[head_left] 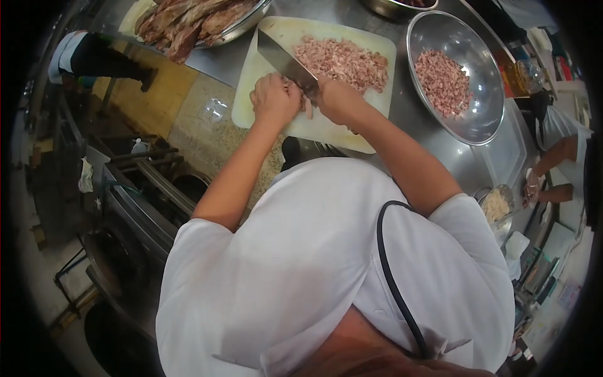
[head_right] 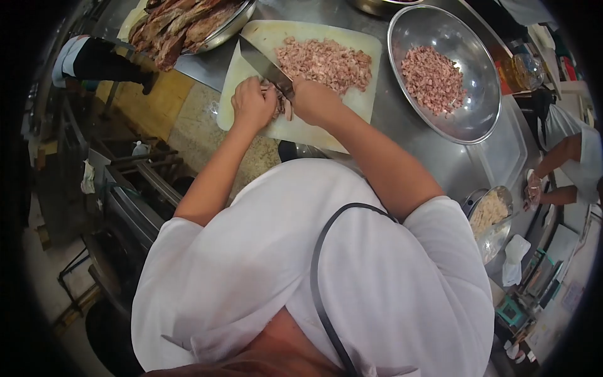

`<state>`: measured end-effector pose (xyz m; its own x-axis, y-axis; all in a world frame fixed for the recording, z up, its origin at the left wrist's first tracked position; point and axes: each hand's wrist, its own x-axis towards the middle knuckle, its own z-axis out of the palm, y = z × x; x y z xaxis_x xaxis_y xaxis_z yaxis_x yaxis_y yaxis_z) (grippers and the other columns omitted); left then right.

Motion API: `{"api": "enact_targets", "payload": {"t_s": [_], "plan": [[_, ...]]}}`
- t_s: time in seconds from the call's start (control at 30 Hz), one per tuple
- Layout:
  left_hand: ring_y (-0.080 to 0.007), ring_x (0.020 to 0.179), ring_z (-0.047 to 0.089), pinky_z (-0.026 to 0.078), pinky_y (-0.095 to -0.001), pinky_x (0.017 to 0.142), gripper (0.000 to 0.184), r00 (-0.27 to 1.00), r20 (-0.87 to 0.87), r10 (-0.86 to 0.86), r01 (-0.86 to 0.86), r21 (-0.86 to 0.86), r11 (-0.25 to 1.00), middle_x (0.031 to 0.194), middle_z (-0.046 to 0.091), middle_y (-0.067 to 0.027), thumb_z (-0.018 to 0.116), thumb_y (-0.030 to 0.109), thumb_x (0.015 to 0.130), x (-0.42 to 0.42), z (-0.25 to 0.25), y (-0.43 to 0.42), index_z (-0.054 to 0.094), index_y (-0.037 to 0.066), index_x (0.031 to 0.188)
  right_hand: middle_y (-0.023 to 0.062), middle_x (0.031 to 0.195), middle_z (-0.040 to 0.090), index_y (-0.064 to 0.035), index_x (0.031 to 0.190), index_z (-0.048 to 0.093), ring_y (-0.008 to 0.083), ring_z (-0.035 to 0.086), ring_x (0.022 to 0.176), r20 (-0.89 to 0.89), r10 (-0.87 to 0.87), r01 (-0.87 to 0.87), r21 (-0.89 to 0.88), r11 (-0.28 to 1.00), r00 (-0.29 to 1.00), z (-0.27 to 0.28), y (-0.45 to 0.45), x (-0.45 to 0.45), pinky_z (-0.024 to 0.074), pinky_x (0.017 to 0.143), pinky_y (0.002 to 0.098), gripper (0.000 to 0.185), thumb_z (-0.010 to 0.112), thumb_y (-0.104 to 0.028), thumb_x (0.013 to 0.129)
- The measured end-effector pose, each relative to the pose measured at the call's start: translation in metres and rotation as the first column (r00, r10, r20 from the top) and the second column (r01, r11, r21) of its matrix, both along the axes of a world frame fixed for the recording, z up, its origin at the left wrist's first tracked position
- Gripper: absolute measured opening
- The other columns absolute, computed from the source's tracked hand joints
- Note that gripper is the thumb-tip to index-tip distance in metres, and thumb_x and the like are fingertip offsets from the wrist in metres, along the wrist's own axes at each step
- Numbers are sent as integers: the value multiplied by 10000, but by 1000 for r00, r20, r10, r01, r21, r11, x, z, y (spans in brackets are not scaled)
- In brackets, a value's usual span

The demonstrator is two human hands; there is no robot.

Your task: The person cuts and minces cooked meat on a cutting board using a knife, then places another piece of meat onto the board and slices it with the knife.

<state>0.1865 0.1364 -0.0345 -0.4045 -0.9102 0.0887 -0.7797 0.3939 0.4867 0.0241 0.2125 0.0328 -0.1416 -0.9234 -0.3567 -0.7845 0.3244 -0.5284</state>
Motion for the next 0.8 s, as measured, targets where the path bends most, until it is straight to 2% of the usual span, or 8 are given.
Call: {"api": "enact_targets", "payload": {"t_s": [0.03, 0.1, 0.13, 0.2, 0.3, 0.53, 0.63, 0.8], "plan": [[-418, 1151, 532, 394, -568, 945, 379, 1000, 2, -4, 4, -1, 1000, 1158, 618, -225, 623, 311, 878, 4, -4, 9, 614, -12, 1076, 282, 997, 709, 38, 1112, 602, 438, 700, 959, -9, 24, -24, -49, 999, 1000, -14, -1, -3, 542, 835, 515, 286, 564, -174, 925], [-411, 1205, 495, 363, -582, 980, 686, 994, 64, -93, 108, -286, 952, 1280, 560, -234, 682, 407, 828, 12, -19, 26, 525, -38, 1326, 283, 998, 708, 38, 1128, 601, 433, 702, 960, -15, 45, -46, -99, 994, 999, -25, 2, -9, 541, 835, 511, 310, 577, -203, 934], [-411, 1205, 495, 363, -582, 980, 686, 993, 68, -97, 113, -286, 952, 1280, 560, -234, 682, 407, 828, 14, -25, 28, 525, -38, 1326, 283, 995, 708, 37, 1126, 605, 428, 703, 962, 10, 32, -31, -85, 996, 999, -24, 4, -11, 539, 837, 508, 322, 578, -228, 944], [-401, 1315, 415, 310, -598, 1053, 962, 986, 118, -121, 147, -242, 959, 1416, 454, -240, 726, 510, 781, 16, -34, 31, 362, -25, 1493, 283, 992, 708, 37, 1124, 609, 423, 704, 965, 36, 17, -15, -67, 998, 999, -13, 8, -13, 537, 838, 506, 336, 580, -252, 954], [-396, 1251, 458, 336, -574, 1036, 898, 977, 132, -170, 197, -224, 955, 1358, 498, -233, 726, 442, 790, 8, -33, 30, 395, -41, 1470, 280, 990, 709, 38, 1108, 618, 421, 701, 971, 152, -104, 96, 59, 994, 983, 7, 13, -16, 534, 845, 504, 343, 567, -271, 969], [-388, 1180, 486, 382, -525, 995, 779, 947, 69, -312, 320, -212, 923, 1297, 534, -214, 703, 328, 817, -13, -45, -2, 431, -36, 1450, 282, 979, 711, 28, 1091, 631, 431, 703, 948, -88, -76, 66, -102, 993, 993, -21, 18, -50, 531, 851, 514, 284, 536, -188, 933], [-392, 1212, 478, 378, -526, 1017, 809, 950, 63, -305, 311, -240, 919, 1349, 515, -222, 716, 366, 820, -18, -40, -6, 421, -37, 1457, 281, 1002, 710, 24, 1092, 628, 434, 699, 959, -102, -89, 82, -70, 994, 991, -15, 22, -47, 529, 864, 520, 263, 511, -141, 924], [-419, 1376, 383, 311, -521, 1133, 1023, 955, 61, -289, 294, -110, 949, 1504, 408, -257, 800, 463, 731, -12, -30, 4, 355, -58, 1490, 288, 1008, 706, 26, 1101, 621, 437, 695, 982, -93, -65, 59, -59, 996, 994, -7, 37, -17, 522, 882, 529, 257, 494, -87, 908]]}}
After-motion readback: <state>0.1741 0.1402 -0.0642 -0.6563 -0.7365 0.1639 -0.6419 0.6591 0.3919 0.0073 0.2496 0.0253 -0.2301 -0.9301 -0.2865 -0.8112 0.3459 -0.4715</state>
